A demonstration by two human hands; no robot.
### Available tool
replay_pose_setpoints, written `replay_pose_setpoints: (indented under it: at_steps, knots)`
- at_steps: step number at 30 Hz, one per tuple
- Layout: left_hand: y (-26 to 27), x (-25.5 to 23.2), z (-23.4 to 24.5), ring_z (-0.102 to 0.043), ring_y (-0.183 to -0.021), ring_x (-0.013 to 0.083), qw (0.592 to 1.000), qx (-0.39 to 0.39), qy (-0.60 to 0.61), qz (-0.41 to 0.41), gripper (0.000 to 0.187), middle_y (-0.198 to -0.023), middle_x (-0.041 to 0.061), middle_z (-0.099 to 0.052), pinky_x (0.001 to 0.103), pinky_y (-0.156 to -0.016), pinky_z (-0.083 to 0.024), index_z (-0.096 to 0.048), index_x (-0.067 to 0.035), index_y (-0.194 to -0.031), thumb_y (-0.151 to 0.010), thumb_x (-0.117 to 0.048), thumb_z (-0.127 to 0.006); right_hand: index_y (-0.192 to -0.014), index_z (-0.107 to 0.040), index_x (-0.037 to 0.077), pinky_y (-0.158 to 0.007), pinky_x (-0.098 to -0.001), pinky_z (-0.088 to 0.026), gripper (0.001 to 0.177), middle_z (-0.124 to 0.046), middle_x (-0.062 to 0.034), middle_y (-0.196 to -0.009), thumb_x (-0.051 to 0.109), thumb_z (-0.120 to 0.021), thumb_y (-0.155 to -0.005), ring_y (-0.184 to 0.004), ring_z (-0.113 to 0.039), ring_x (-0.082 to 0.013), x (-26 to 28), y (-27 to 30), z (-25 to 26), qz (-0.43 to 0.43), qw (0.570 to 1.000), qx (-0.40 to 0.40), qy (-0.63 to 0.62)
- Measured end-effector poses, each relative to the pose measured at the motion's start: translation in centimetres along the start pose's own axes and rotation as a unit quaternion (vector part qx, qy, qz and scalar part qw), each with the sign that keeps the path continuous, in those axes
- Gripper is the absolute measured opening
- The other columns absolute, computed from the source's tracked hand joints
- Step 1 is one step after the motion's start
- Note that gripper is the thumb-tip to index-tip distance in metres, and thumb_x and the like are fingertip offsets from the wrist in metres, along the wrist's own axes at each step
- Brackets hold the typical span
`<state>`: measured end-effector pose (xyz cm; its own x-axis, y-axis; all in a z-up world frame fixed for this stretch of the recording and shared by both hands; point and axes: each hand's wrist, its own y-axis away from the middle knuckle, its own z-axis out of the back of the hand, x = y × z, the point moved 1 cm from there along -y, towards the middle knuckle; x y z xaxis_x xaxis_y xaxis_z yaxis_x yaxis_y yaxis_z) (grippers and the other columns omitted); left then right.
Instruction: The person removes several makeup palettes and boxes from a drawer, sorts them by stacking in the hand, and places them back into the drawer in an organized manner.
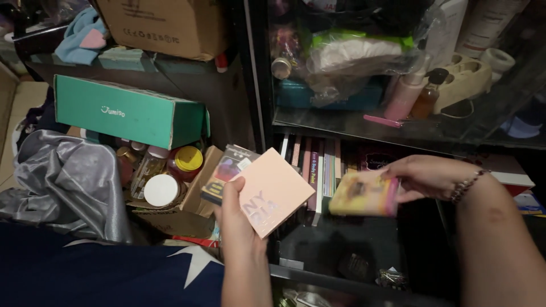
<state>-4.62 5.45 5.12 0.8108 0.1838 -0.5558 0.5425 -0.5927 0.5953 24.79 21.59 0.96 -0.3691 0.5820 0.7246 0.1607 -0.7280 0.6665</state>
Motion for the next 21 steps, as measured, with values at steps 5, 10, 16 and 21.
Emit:
replay_pose_setpoints:
  at_steps: [5,10,16,21]
  knots:
    - [-0.8,0.9,0.2,-0.071,-0.107,0.0352,0.998,0.057,-0.006,0.040,0.059,-0.125,0.018,-0.074,0.048,-0.077,-0.055,-0.054,-0.012,-0.140,-0.082,-0.016,-0.060,-0.132,-0.056,-0.011,-0.087,-0.0369,-0.057,0.033,-0.064,-0.0253,-0.133,-0.003,-0.042,-0.104,-0.111,-0.065,-0.0359,-2.0,-5.9,1.5,0.012,0.982,-0.107,-0.153]
    - [-0.9,1.2,0.4,-0.071,-0.102,0.0349,0.999,0.011,-0.004,0.052,0.060,-0.122,0.018,-0.073,0.051,-0.074,-0.055,-0.049,-0.013,-0.136,-0.078,-0.015,-0.064,-0.113,-0.082,0.002,-0.078,-0.0328,-0.055,0.042,-0.080,-0.0131,-0.113,0.005,-0.095,-0.074,-0.091,-0.071,-0.0226,-6.0,-15.2,6.3,0.041,0.916,-0.284,0.280]
    - [-1.7,1.7,0.7,-0.070,-0.084,0.0384,0.998,0.045,0.052,-0.013,0.071,-0.103,0.026,-0.061,0.053,-0.071,-0.061,-0.048,0.000,-0.137,-0.072,-0.005,-0.076,-0.132,-0.055,-0.002,-0.092,-0.0479,-0.060,0.095,-0.077,-0.0249,-0.111,0.048,-0.092,-0.062,-0.110,-0.074,-0.0393,-6.0,-12.1,3.0,-0.005,0.837,-0.366,0.406]
    - [-2.0,2.0,1.0,-0.069,-0.081,0.0378,0.997,0.045,0.052,-0.020,0.072,-0.100,0.025,-0.059,0.052,-0.069,-0.061,-0.045,0.001,-0.136,-0.071,-0.007,-0.076,-0.140,-0.065,0.016,-0.110,-0.0464,-0.054,0.075,-0.068,-0.0184,-0.134,0.037,-0.083,-0.070,-0.131,-0.061,-0.0365,1.3,-3.0,-3.7,0.121,0.796,-0.247,0.539]
